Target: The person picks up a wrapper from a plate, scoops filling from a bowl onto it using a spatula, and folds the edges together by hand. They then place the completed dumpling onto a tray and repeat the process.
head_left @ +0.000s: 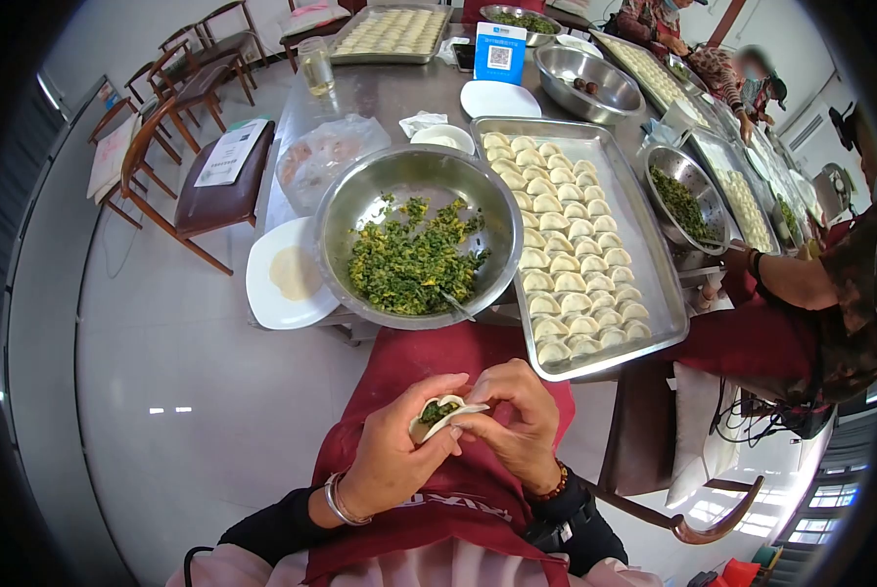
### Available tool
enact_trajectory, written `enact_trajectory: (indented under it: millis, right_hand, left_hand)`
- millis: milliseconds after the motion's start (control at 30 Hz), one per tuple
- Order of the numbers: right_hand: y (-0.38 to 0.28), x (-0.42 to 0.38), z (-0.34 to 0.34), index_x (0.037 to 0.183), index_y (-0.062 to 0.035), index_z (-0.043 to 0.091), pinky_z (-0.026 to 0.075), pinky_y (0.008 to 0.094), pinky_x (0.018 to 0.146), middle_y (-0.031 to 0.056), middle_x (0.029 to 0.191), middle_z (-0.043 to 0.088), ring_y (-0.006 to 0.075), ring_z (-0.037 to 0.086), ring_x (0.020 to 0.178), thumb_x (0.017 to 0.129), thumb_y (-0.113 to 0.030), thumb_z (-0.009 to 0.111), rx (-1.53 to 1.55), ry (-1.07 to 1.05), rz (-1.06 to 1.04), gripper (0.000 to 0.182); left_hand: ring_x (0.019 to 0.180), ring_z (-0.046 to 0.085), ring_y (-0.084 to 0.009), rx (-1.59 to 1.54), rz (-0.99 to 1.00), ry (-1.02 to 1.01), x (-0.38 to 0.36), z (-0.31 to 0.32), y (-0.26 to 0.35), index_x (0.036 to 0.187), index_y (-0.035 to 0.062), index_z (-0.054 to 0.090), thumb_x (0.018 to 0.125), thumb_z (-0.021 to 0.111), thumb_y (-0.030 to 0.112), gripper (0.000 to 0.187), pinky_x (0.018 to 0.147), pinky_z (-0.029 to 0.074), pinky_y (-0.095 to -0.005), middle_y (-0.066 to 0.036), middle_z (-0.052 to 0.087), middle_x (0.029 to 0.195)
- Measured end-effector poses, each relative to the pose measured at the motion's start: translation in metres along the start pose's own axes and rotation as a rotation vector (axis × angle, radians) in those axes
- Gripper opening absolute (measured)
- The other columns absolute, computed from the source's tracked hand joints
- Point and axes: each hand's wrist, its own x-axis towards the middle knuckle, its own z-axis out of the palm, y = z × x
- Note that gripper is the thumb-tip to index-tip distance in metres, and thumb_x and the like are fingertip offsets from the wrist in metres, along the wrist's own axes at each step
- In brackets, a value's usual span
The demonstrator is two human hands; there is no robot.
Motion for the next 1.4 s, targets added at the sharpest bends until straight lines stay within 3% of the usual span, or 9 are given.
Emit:
enact_trajectory:
  millis: [100,167,300,367,500,633,700,1033,1400]
  right_hand:
    - [0.009,0.000,-0.007,0.086,-0.0082,0.065,0.046,0.0315,0.063,0.0057,0.086,0.063,0.0211,0.058,0.073,0.065,-0.009,0.084,-0.124,-0.084,-0.103,0.028]
    - [0.009,0.003,-0.011,0.090,-0.0093,0.065,0.046,0.0312,0.062,0.0051,0.087,0.062,0.0212,0.057,0.072,0.064,-0.011,0.085,-0.292,-0.124,-0.340,0.033]
    - [0.003,0.002,-0.002,0.090,-0.0103,0.067,0.044,0.0306,0.061,0.0039,0.085,0.062,0.0207,0.056,0.071,0.064,-0.013,0.084,-0.217,0.026,-0.233,0.031]
    - [0.005,0.005,-0.008,0.089,-0.0102,0.068,0.044,0.0308,0.059,0.0028,0.084,0.062,0.0209,0.057,0.070,0.065,-0.013,0.082,-0.449,-0.106,-0.505,0.028]
    - [0.007,-0.001,-0.007,0.086,-0.0099,0.067,0.044,0.0317,0.057,0.0022,0.083,0.063,0.0214,0.057,0.068,0.065,-0.014,0.082,-0.468,-0.038,-0.497,0.025]
    - [0.006,0.001,-0.006,0.084,-0.0106,0.067,0.044,0.0319,0.058,0.0021,0.081,0.063,0.0212,0.057,0.068,0.065,-0.016,0.082,-0.424,-0.075,-0.452,0.026]
    - [-0.003,0.001,-0.004,0.083,-0.0106,0.067,0.044,0.0322,0.061,0.0015,0.080,0.063,0.0213,0.057,0.068,0.064,-0.018,0.083,-0.329,-0.053,-0.329,0.026]
    - [-0.004,0.005,-0.010,0.083,-0.0121,0.068,0.043,0.0320,0.062,-0.0001,0.083,0.063,0.0205,0.055,0.071,0.064,-0.021,0.083,-0.477,-0.143,-0.446,0.026]
    - [-0.007,0.003,-0.013,0.090,-0.0118,0.070,0.043,0.0320,0.062,0.0014,0.084,0.061,0.0206,0.056,0.074,0.067,-0.012,0.081,-0.424,-0.151,-0.444,0.026]
  left_hand:
    - [0.075,0.063,-0.0094,0.120,0.021,-0.061,-0.001,-0.003,0.002,0.131,0.0011,0.051,0.088,0.058,-0.006,0.045,0.067,0.053,-0.0229,-0.008,0.064,0.106]
    - [0.077,0.064,-0.0098,0.154,0.052,-0.067,0.000,-0.003,0.003,0.132,0.0010,0.050,0.088,0.058,-0.006,0.045,0.067,0.053,-0.0230,-0.009,0.064,0.107]
    - [0.081,0.066,-0.0104,0.067,0.039,-0.033,-0.003,-0.001,0.000,0.132,0.0001,0.050,0.087,0.059,-0.006,0.046,0.067,0.054,-0.0227,-0.011,0.063,0.110]
    - [0.082,0.066,-0.0106,0.008,-0.002,-0.013,-0.003,0.001,0.005,0.131,-0.0002,0.050,0.087,0.060,-0.006,0.045,0.067,0.054,-0.0224,-0.012,0.063,0.111]
    - [0.080,0.066,-0.0098,-0.173,-0.083,0.007,-0.003,0.000,0.000,0.130,-0.0005,0.051,0.088,0.059,-0.006,0.043,0.066,0.053,-0.0220,-0.012,0.065,0.109]
    - [0.086,0.064,-0.0133,-0.064,-0.144,-0.076,-0.005,-0.007,0.002,0.134,-0.0027,0.045,0.090,0.059,-0.002,0.045,0.070,0.053,-0.0244,-0.011,0.062,0.104]
    - [0.083,0.063,-0.0117,0.007,-0.081,-0.079,-0.006,-0.008,0.001,0.134,-0.0027,0.046,0.091,0.057,-0.003,0.045,0.070,0.051,-0.0232,-0.009,0.062,0.105]
    - [0.084,0.067,-0.0145,0.311,0.173,-0.087,-0.004,-0.007,0.003,0.131,0.0000,0.052,0.087,0.057,-0.006,0.045,0.075,0.054,-0.0264,-0.012,0.064,0.110]
    - [0.085,0.065,-0.0104,-0.028,-0.102,-0.074,-0.007,-0.002,0.008,0.136,0.0012,0.046,0.088,0.058,-0.005,0.049,0.072,0.054,-0.0237,-0.010,0.064,0.108]
